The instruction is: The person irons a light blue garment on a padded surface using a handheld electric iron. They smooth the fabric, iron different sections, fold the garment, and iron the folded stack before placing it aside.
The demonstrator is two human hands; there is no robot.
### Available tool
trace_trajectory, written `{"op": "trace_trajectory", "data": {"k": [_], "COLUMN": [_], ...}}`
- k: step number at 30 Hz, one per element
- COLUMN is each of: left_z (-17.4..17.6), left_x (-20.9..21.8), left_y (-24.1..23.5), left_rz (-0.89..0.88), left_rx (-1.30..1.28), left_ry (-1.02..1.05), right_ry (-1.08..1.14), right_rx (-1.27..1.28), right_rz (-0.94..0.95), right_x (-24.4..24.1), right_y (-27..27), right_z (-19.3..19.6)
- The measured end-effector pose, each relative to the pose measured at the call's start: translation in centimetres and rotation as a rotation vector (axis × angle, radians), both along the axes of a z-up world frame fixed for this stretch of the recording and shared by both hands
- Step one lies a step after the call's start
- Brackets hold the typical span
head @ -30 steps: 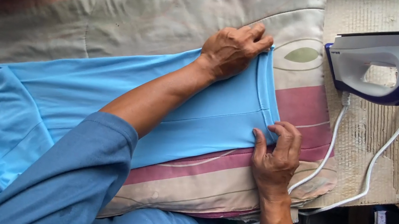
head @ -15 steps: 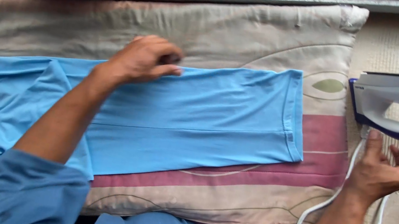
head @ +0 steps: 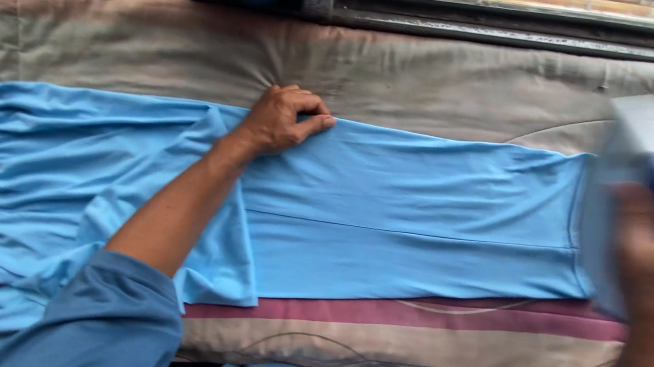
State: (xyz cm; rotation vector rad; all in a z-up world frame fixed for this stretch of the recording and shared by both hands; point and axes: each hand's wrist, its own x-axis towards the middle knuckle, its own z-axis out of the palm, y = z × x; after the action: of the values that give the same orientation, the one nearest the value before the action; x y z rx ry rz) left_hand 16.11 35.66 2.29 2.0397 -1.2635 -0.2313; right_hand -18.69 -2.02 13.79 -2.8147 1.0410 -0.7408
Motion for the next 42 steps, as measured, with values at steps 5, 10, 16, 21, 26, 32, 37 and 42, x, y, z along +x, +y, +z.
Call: {"op": "trace_trajectory", "data": {"k": [5,10,16,21,26,32,37,42], "left_z": [-0.8,-3.1,-0.1,-0.3,-0.2,-0.1,0.4,-1.0], "left_x": [-0.6,-0.4,-1.1,-1.7,-1.7,-1.6,-1.5,-1.3], "left_y": [-0.1,0.2,0.4,0.2,0.1,0.4,0.1,-0.1], "left_rz": [0.162,0.196,0.182,0.211,0.214,0.207,0.217,0.217], "left_rx": [-0.029,-0.085,-0.124,-0.080,-0.038,-0.043,-0.006,0.090], "left_ry": [0.034,0.032,0.029,-0.011,-0.039,-0.065,-0.049,-0.139], "right_ry": [0.454,0.584,0.615,0.538,0.591,0.680,0.660,0.680], "right_rx": [0.338,0.390,0.184,0.249,0.292,0.094,0.236,0.260], "right_rz": [0.038,-0.184,-0.490,-0.589,-0.457,-0.391,-0.570,-0.535], "right_x": [9.7,9.6,5.6,5.3,5.5,1.3,1.5,6.1], "right_y": [24.6,20.2,6.6,1.0,9.3,9.9,1.9,7.1], "right_z": [1.7,-0.2,-1.7,0.0,2.4,-4.2,-1.0,1.8]}}
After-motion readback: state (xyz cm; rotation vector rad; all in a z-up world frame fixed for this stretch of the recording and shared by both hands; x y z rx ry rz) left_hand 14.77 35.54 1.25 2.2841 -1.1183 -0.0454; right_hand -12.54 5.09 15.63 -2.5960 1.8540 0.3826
